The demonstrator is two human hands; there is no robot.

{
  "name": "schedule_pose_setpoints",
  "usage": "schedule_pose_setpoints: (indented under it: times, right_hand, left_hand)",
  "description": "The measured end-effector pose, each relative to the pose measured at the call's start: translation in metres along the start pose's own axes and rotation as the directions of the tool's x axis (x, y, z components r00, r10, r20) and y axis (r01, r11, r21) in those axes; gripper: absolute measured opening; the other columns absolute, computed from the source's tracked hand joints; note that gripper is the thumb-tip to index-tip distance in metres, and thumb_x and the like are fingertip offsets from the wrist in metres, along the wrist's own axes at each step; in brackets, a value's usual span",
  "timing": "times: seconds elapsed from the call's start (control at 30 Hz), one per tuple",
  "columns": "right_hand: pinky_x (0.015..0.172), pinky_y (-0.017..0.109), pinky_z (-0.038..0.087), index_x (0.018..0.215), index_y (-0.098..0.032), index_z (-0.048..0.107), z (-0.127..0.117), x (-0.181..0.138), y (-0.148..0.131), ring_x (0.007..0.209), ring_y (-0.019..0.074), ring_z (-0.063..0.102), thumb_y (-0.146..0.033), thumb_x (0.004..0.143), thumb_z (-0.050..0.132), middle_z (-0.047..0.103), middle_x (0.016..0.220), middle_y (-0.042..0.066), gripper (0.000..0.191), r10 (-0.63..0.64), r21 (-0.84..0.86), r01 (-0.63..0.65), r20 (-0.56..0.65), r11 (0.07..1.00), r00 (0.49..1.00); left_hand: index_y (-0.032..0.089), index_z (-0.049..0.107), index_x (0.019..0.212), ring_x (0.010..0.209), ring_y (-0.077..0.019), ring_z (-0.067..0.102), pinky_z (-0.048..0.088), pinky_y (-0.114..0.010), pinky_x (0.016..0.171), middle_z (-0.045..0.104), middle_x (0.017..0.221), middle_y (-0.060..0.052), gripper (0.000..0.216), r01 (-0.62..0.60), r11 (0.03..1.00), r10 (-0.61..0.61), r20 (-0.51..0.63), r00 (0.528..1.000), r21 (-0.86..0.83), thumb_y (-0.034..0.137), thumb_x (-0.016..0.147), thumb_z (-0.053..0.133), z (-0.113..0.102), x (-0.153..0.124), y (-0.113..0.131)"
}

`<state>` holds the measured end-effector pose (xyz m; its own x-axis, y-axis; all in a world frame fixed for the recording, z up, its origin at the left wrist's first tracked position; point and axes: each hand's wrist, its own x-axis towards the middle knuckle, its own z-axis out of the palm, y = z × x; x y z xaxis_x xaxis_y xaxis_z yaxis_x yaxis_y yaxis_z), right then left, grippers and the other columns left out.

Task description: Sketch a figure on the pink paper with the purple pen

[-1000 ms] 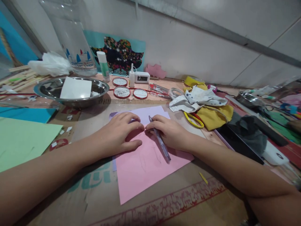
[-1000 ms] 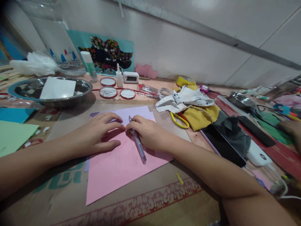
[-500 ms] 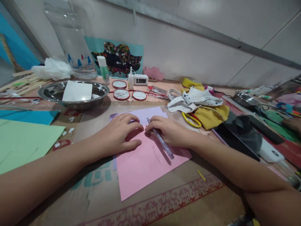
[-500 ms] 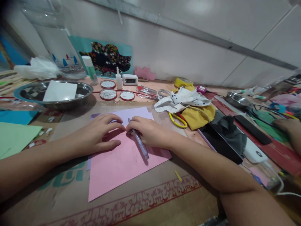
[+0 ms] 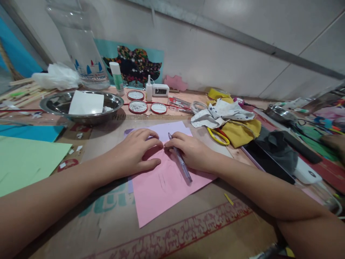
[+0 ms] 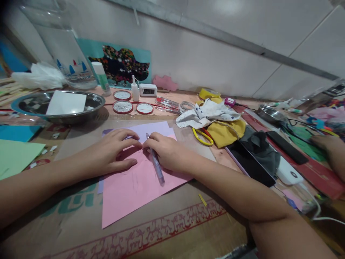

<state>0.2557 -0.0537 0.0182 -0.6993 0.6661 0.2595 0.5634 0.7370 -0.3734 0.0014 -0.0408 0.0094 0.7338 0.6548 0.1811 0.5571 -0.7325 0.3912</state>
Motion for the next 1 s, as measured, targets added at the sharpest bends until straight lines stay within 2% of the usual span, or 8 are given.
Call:
schedule_pose_setpoints:
  times: [0.1,0.2,0.33,0.53,0.63,0.7,0.77,1.0]
  right_hand:
    - [0.079,0.031,0.052,0.111,-0.02,0.071,0.001,0.001,0.001,0.088,0.0187,0.066,-0.017,0.098,0.059,0.071,0.1,0.007,0.018,0.03,0.047,-0.026,-0.098,0.999,0.995]
    - [0.081,0.031,0.053,0.107,-0.021,0.072,-0.009,0.002,0.009,0.088,0.0188,0.07,-0.019,0.097,0.057,0.076,0.097,0.005,0.018,0.156,0.089,-0.141,-0.192,0.986,0.969]
    - [0.08,0.034,0.053,0.098,-0.022,0.074,-0.016,0.004,0.034,0.085,0.0213,0.07,-0.025,0.097,0.055,0.077,0.091,0.004,0.018,0.292,0.042,-0.291,-0.247,0.956,0.924]
    - [0.098,0.043,0.05,0.112,-0.021,0.074,-0.01,0.006,0.056,0.109,0.0274,0.065,-0.028,0.103,0.05,0.071,0.112,0.011,0.027,0.227,-0.136,-0.284,-0.33,0.949,0.917]
    - [0.092,0.04,0.05,0.112,-0.023,0.073,-0.019,0.004,0.051,0.106,0.0263,0.064,-0.027,0.104,0.052,0.069,0.109,0.009,0.023,0.225,-0.19,-0.271,-0.231,0.944,0.946]
    - [0.088,0.038,0.049,0.112,-0.023,0.072,-0.025,0.003,0.047,0.101,0.0253,0.064,-0.027,0.098,0.065,0.068,0.108,0.008,0.017,0.249,-0.205,-0.272,-0.131,0.94,0.96]
    - [0.086,0.037,0.049,0.113,-0.023,0.072,-0.028,0.003,0.045,0.097,0.0243,0.065,-0.025,0.09,0.076,0.069,0.106,0.007,0.023,0.277,-0.206,-0.29,-0.088,0.935,0.957]
    - [0.08,0.034,0.047,0.104,-0.02,0.068,-0.013,0.003,0.052,0.09,0.0222,0.063,-0.028,0.09,0.075,0.07,0.102,0.007,0.017,0.292,-0.18,-0.328,-0.201,0.927,0.935]
  left_hand:
    - [0.026,0.072,0.119,0.125,-0.0353,0.056,0.042,-0.055,0.113,0.061,0.135,-0.011,0.04,0.005,1.0,-0.005,0.003,1.0,0.006,0.054,0.091,0.062,-0.001,0.0,0.0]
    - [0.026,0.072,0.118,0.125,-0.0353,0.057,0.043,-0.054,0.111,0.061,0.134,-0.011,0.039,0.008,1.0,-0.008,0.013,1.0,0.02,0.053,0.091,0.063,-0.002,0.0,0.001]
    - [0.025,0.073,0.118,0.126,-0.0354,0.057,0.043,-0.055,0.111,0.062,0.134,-0.011,0.04,0.011,1.0,-0.012,0.02,1.0,0.013,0.054,0.092,0.062,-0.004,0.0,0.002]
    - [0.025,0.073,0.118,0.127,-0.0363,0.056,0.042,-0.057,0.112,0.061,0.135,-0.012,0.042,0.019,1.0,-0.019,0.015,1.0,-0.011,0.056,0.091,0.061,-0.003,0.0,0.001]
    - [0.026,0.073,0.118,0.127,-0.0361,0.056,0.042,-0.057,0.112,0.061,0.135,-0.012,0.042,0.018,1.0,-0.018,0.006,1.0,-0.019,0.056,0.092,0.062,-0.002,-0.001,0.0]
    - [0.027,0.073,0.118,0.127,-0.0358,0.056,0.042,-0.056,0.112,0.061,0.135,-0.011,0.041,0.021,1.0,-0.021,0.008,1.0,-0.021,0.056,0.092,0.062,-0.001,-0.001,-0.001]
    - [0.027,0.073,0.118,0.126,-0.0355,0.056,0.042,-0.056,0.112,0.061,0.135,-0.011,0.041,0.019,1.0,-0.019,0.012,1.0,-0.018,0.056,0.092,0.062,-0.001,-0.001,-0.001]
    - [0.025,0.071,0.12,0.127,-0.0353,0.057,0.042,-0.053,0.113,0.062,0.136,-0.011,0.043,0.035,0.999,-0.035,0.01,0.999,-0.013,0.056,0.091,0.063,-0.002,0.0,0.001]
